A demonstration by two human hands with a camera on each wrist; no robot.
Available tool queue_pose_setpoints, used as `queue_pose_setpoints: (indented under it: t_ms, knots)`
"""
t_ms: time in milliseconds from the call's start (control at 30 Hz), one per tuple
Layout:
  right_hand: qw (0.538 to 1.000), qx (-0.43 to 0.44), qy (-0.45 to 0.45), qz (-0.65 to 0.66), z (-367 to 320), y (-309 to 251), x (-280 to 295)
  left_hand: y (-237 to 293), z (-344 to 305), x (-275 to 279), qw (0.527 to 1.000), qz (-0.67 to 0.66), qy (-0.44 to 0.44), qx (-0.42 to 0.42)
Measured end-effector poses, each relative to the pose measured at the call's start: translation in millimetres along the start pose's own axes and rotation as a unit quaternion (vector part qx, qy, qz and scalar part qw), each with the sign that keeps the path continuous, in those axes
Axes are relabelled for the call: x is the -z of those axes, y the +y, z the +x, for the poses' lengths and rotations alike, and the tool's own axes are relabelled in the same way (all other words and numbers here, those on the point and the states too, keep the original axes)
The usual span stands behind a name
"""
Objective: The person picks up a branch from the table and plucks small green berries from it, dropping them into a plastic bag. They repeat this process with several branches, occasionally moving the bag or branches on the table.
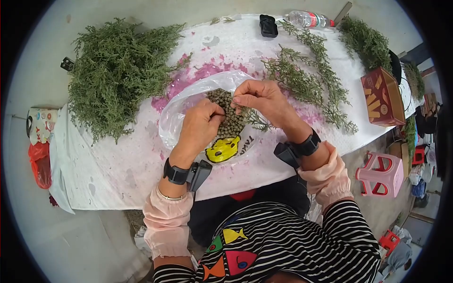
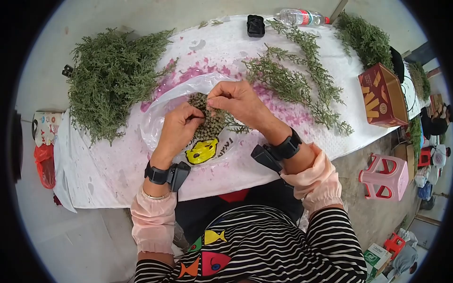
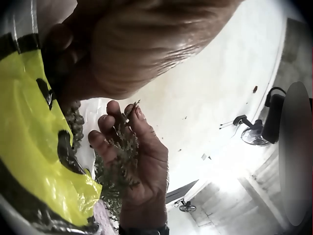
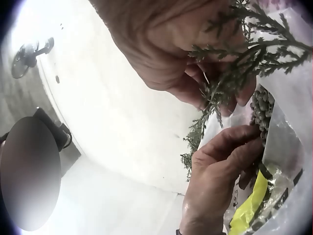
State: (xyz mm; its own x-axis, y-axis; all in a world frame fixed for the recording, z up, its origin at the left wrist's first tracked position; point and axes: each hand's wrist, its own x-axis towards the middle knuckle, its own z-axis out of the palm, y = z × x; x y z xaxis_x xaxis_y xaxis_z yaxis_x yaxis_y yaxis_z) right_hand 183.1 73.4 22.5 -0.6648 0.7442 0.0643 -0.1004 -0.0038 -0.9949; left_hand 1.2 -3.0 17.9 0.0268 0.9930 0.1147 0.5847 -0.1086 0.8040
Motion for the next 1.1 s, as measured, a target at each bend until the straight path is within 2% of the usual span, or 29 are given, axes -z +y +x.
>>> queue_pose_setpoints:
  t_ms: [133,333,367,400,433,467,567,600,700,733,833,967,1100]
  knots:
    - [0.995,0.041,0.023,-0.085,-0.9,0.1,-5.5,-4.9,0.0,-0.3,0.999,0.032,0.002,-0.015]
    - [0.995,0.022,0.026,-0.099,-2.7,-0.9,-7.8,-7.8,0.7,0.1,0.999,0.018,0.014,-0.032]
    - [0.994,0.012,0.031,-0.102,-3.1,-1.2,-7.7,-4.0,1.5,3.5,0.994,-0.104,0.011,0.045]
    - [0.994,0.004,0.036,-0.105,-3.1,-1.9,-7.7,-0.1,2.5,7.5,0.967,-0.222,0.008,0.121]
    - [0.994,0.005,0.036,-0.105,-3.1,-2.6,-8.2,1.7,3.6,10.1,0.922,-0.336,0.004,0.194]
    - [0.994,0.004,0.041,-0.101,-3.6,-3.2,-9.3,0.8,4.2,10.6,0.923,-0.334,0.004,0.193]
    - [0.994,0.000,0.049,-0.094,-6.6,-5.0,-12.7,-5.5,4.5,7.4,0.796,-0.578,-0.008,0.177]
    - [0.994,0.008,0.056,-0.095,-7.4,-5.7,-14.3,-6.6,4.3,5.9,0.797,-0.578,-0.008,0.178]
    - [0.993,0.025,0.071,-0.095,-9.0,-7.0,-18.5,-7.1,3.9,0.6,0.738,-0.647,-0.019,0.191]
    - [0.992,0.031,0.071,-0.098,-9.2,-7.4,-19.5,-7.3,3.6,-0.7,0.738,-0.647,-0.019,0.191]
    - [0.991,0.043,0.073,-0.105,-8.6,-7.0,-21.2,-8.0,3.1,-3.7,0.692,-0.692,-0.041,0.199]
    - [0.989,0.041,0.075,-0.120,-8.0,-1.0,-22.7,-11.6,3.4,-5.0,0.679,-0.705,-0.031,0.200]
    - [0.988,0.025,0.081,-0.127,-8.1,-2.2,-22.3,-9.4,3.2,-6.0,0.689,-0.699,-0.024,0.189]
